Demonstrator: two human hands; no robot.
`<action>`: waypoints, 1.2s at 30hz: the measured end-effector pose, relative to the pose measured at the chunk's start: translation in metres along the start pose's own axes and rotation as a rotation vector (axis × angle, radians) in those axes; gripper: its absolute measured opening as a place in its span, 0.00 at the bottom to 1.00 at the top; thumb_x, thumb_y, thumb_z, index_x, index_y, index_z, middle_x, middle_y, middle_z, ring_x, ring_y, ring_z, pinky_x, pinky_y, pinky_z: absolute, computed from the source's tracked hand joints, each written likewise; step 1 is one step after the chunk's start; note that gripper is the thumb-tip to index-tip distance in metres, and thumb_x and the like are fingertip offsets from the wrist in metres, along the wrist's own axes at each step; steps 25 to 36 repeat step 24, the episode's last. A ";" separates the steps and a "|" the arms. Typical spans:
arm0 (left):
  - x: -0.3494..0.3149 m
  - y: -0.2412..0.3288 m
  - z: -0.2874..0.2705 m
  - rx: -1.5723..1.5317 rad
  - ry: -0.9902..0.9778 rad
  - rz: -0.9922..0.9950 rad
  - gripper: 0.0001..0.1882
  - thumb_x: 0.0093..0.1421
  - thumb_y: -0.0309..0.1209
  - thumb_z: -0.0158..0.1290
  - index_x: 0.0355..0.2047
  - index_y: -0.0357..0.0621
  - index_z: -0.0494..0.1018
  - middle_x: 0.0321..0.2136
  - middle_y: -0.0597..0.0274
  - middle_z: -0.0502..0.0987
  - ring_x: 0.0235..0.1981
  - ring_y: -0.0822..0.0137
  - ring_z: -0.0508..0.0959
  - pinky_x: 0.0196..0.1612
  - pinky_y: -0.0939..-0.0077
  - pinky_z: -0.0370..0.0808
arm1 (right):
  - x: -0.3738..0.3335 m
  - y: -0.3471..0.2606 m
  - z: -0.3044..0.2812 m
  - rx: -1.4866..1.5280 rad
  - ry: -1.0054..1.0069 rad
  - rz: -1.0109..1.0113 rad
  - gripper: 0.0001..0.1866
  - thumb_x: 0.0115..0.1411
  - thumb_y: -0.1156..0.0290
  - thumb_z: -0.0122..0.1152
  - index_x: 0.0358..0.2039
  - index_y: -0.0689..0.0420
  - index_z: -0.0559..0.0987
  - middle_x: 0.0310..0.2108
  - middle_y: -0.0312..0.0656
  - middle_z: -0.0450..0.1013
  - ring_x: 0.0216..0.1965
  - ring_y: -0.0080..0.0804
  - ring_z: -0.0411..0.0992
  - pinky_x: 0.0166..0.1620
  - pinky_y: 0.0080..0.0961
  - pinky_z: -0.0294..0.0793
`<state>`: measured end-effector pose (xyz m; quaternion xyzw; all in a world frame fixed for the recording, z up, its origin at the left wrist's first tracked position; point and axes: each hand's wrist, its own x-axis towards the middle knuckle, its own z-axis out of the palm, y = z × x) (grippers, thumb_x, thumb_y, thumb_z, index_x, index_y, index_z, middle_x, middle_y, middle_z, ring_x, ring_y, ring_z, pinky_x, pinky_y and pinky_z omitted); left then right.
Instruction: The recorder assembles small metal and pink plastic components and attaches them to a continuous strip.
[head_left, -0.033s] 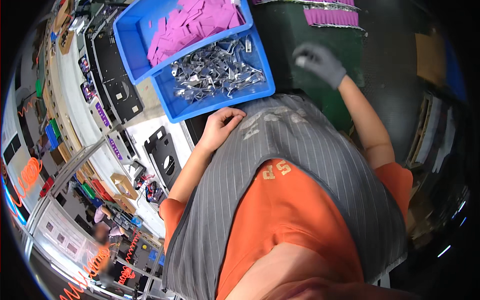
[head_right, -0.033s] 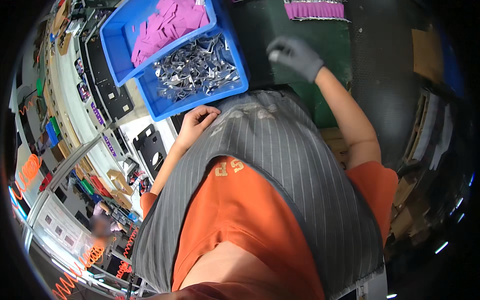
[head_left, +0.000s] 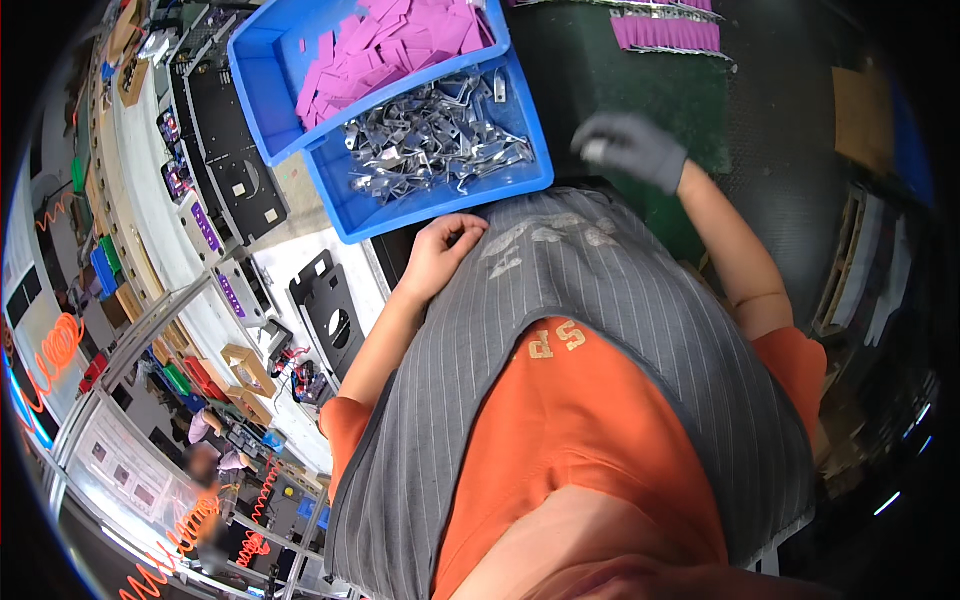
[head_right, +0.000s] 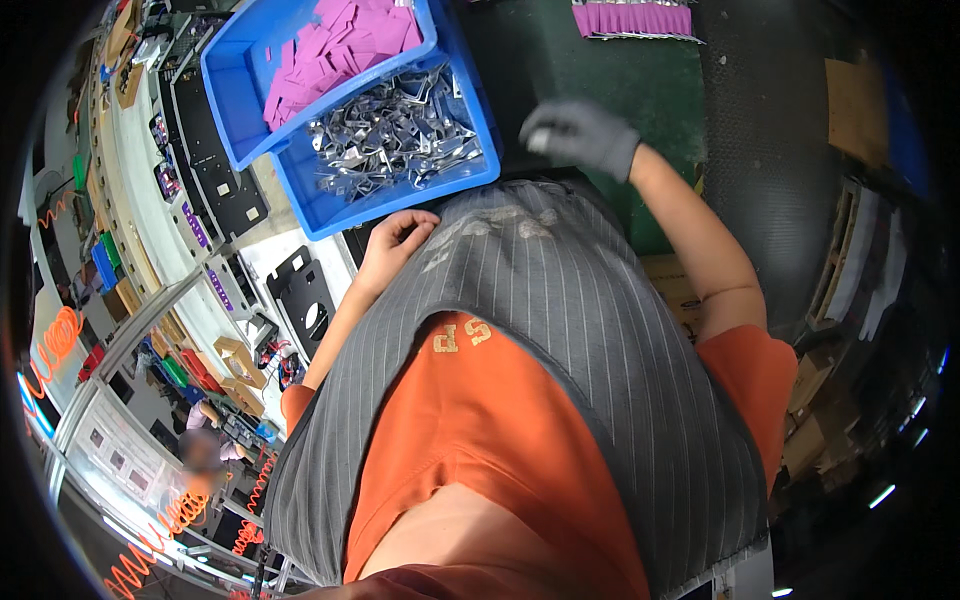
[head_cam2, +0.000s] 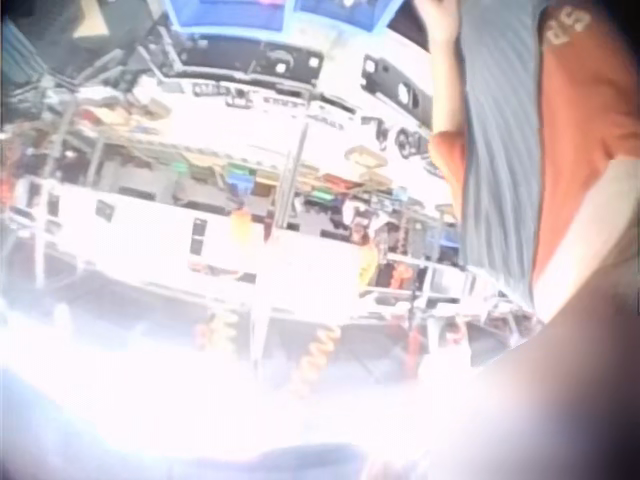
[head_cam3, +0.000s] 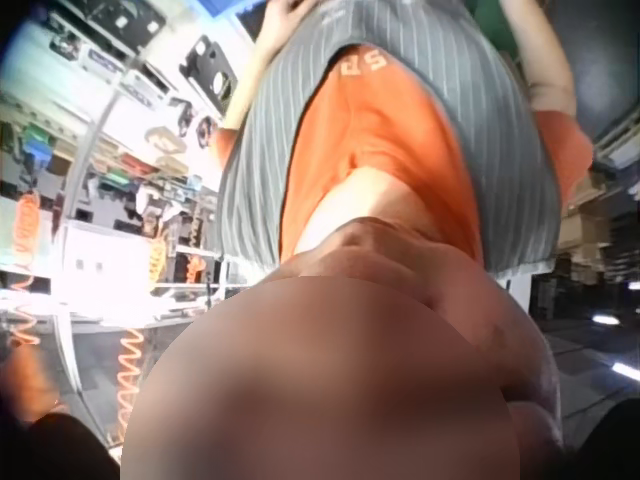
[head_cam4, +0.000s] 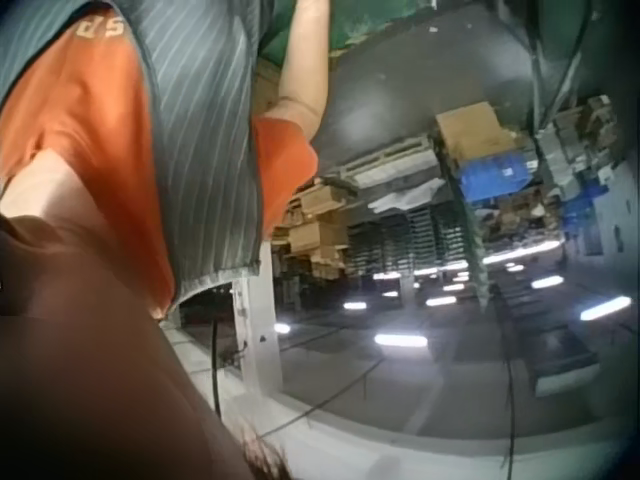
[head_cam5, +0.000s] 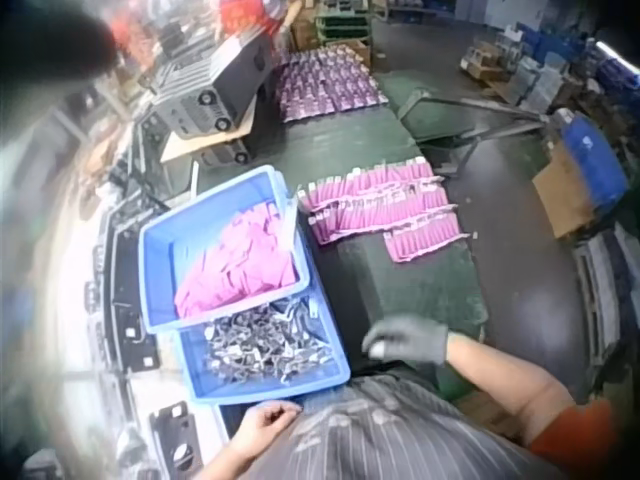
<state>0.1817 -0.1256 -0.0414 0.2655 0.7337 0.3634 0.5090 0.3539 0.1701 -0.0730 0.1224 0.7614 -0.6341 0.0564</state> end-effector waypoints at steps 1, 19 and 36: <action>0.004 -0.021 0.002 -0.003 0.000 -0.007 0.09 0.56 0.29 0.55 0.36 0.40 0.76 0.32 0.59 0.77 0.31 0.71 0.76 0.37 0.78 0.72 | 0.000 -0.013 0.017 0.003 -0.186 -0.047 0.14 0.58 0.61 0.54 0.38 0.59 0.78 0.36 0.42 0.75 0.38 0.33 0.73 0.44 0.30 0.71; 0.085 -0.115 0.018 0.488 0.150 0.146 0.19 0.55 0.39 0.55 0.44 0.43 0.74 0.44 0.51 0.76 0.48 0.50 0.73 0.53 0.62 0.66 | 0.058 0.039 0.170 -0.811 -0.236 0.190 0.16 0.58 0.66 0.46 0.44 0.56 0.75 0.48 0.50 0.69 0.51 0.47 0.67 0.55 0.38 0.63; 0.082 -0.105 0.029 0.463 0.208 0.143 0.27 0.53 0.43 0.58 0.50 0.44 0.70 0.53 0.49 0.69 0.56 0.53 0.66 0.61 0.65 0.57 | 0.076 0.066 0.207 -0.738 0.105 0.380 0.21 0.59 0.68 0.42 0.52 0.61 0.70 0.56 0.53 0.64 0.56 0.47 0.63 0.60 0.40 0.57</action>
